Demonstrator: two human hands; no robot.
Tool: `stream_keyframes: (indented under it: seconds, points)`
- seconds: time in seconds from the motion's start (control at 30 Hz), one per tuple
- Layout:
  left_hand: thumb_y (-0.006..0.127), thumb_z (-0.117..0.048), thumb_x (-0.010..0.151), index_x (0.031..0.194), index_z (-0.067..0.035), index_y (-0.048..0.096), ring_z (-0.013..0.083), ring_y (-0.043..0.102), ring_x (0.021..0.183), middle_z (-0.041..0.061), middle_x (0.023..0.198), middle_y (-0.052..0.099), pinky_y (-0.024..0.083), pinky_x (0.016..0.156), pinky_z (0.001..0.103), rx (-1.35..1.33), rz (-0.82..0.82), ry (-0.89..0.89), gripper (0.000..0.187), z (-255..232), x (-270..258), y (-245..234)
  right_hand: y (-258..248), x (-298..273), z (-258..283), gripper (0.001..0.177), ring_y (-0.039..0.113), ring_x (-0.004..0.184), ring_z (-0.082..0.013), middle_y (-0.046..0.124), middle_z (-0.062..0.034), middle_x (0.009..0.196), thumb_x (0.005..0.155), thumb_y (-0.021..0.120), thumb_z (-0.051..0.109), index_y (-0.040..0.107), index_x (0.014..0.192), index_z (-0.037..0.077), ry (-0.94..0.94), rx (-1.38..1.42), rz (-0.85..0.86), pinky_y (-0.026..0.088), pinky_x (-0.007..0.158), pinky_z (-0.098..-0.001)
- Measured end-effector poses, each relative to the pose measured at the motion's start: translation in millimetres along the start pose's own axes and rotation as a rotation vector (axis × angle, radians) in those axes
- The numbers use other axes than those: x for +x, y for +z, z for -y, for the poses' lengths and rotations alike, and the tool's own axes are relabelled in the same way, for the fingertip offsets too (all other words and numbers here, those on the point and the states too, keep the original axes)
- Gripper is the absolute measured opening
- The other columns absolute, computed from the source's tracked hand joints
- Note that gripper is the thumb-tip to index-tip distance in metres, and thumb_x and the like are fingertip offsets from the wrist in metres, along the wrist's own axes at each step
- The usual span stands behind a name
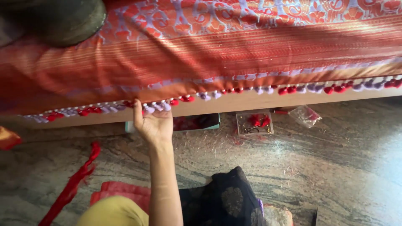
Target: Glue decorative tassels and beads onto the edge of a sari.
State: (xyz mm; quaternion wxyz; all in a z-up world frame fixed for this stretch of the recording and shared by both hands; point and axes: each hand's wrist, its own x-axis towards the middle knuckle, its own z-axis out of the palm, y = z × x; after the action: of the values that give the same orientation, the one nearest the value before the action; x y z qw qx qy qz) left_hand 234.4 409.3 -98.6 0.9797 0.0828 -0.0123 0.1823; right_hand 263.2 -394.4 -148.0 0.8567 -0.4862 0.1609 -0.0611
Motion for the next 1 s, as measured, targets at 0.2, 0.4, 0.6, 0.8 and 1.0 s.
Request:
stream_keyframes:
  seconds: [0.2,0.4,0.6,0.8,1.0]
  points:
    - [0.075,-0.048,0.091,0.131,-0.016,0.067,0.0255,0.059,0.124,0.004,0.134,0.067,0.045,0.11,0.052,-0.14,0.072,-0.017,0.052,20.6,-42.4,63.1,-40.7,41.2,-35.7,0.016,0.068,0.104,-0.0198,0.076,-0.0041,0.106,0.11,0.071,0.027,0.073,0.11,0.011,0.055,0.132,0.002,0.053,0.092,-0.0377]
    - [0.08,-0.041,0.09,0.136,-0.012,0.065,0.0253,0.063,0.122,0.007,0.133,0.068,0.046,0.109,0.045,0.161,0.259,-0.124,0.056,43.7,-39.5,59.4,105.5,-10.6,-149.3,0.014,0.069,0.103,-0.0189,0.076,-0.0032,0.105,0.109,0.073,0.026,0.075,0.109,0.012,0.144,0.276,-0.005,0.053,0.092,-0.0372]
    - [0.076,-0.025,0.091,0.126,-0.015,0.066,0.0207,0.065,0.12,0.003,0.127,0.071,0.048,0.112,0.045,0.139,0.166,-0.192,0.039,64.8,-65.3,79.9,352.4,-168.5,-142.6,0.007,0.066,0.087,-0.0196,0.074,-0.0122,0.095,0.093,0.067,0.011,0.071,0.091,0.004,0.125,0.759,0.326,0.046,0.095,-0.0317]
    - [0.066,-0.015,0.101,0.12,-0.008,0.067,0.0254,0.067,0.12,0.009,0.124,0.072,0.049,0.113,0.046,0.05,0.195,-0.171,0.021,73.2,-77.5,46.6,469.4,-250.1,-194.9,0.032,0.066,0.114,-0.024,0.075,-0.0081,0.112,0.069,0.075,0.014,0.073,0.1,0.006,0.422,0.582,0.365,0.044,0.112,-0.0373]
    - [0.063,-0.004,0.092,0.13,-0.009,0.057,0.0216,0.068,0.115,0.01,0.124,0.069,0.051,0.103,0.039,0.381,0.035,-0.169,0.039,55.1,-92.8,88.0,503.7,-270.9,-193.7,0.036,0.059,0.123,-0.0239,0.069,-0.0067,0.123,0.079,0.071,0.015,0.068,0.114,0.006,0.335,0.626,0.541,0.04,0.116,-0.0444]
